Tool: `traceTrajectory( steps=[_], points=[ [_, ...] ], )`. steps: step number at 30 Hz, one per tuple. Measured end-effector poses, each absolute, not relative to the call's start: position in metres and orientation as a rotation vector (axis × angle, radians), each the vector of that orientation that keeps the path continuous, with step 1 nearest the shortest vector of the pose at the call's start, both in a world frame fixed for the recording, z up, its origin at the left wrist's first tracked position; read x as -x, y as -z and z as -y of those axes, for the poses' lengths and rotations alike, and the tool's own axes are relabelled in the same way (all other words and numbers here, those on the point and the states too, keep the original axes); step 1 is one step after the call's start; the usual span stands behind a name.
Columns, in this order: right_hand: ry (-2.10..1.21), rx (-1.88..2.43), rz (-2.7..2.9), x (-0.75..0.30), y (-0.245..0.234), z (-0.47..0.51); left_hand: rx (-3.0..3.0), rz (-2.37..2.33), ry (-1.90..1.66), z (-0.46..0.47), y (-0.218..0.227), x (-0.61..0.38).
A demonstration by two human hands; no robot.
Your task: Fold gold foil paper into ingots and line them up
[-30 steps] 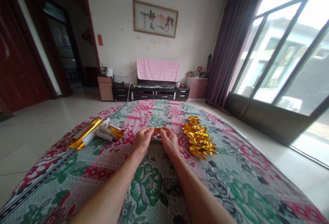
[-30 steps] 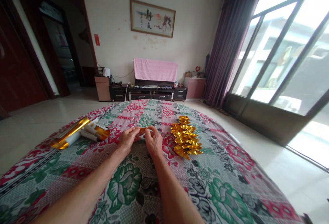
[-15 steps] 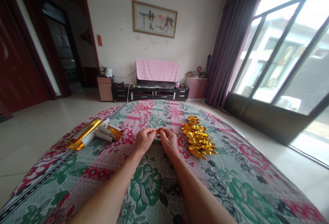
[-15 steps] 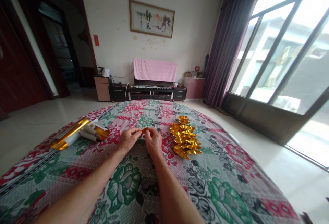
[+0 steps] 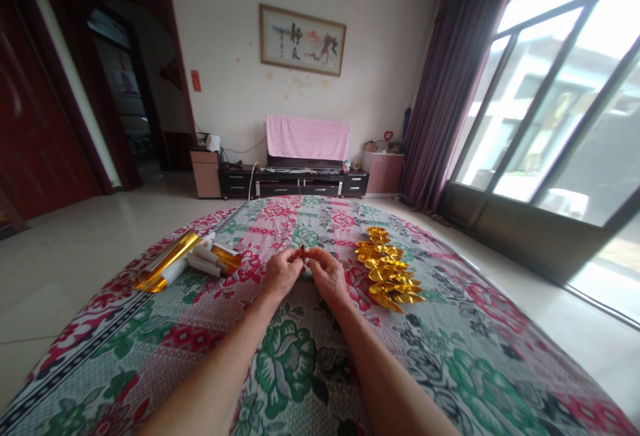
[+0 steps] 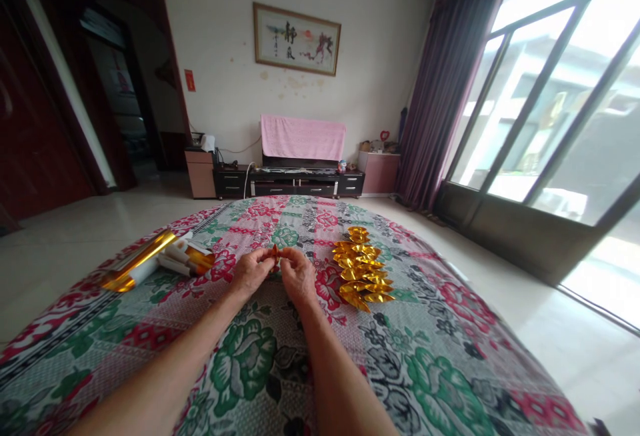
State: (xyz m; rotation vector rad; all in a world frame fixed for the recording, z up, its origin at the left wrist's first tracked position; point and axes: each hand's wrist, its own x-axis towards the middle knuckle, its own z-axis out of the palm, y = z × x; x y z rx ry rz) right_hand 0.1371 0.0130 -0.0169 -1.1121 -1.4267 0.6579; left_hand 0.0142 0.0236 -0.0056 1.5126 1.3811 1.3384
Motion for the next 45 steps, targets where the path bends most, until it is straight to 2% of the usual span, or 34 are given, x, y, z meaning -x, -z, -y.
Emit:
traceTrajectory(
  steps=[9, 15, 22, 29, 45],
  points=[
    [-0.647, 1.065, 1.604, -0.133, 0.006, -0.002, -1.218, -1.355, -1.368, -0.027, 0.007, -0.013],
    [-0.560, 1.112, 1.613, -0.131, 0.006, -0.002, -1.296, -1.418, -1.337, -0.025, 0.005, -0.014],
    [-0.444, 1.220, 1.599, -0.133, 0.006, -0.003, -1.657, -1.412, -1.472, -0.019, -0.001, -0.015],
    [-0.404, 1.359, 1.481, -0.134, 0.006, -0.004, -1.541, -1.395, -1.366, -0.026, 0.006, -0.014],
    [-0.397, 1.392, 1.503, -0.134, 0.004, -0.003, -1.624, -1.341, -1.098, -0.029, 0.004, -0.002]
  ],
)
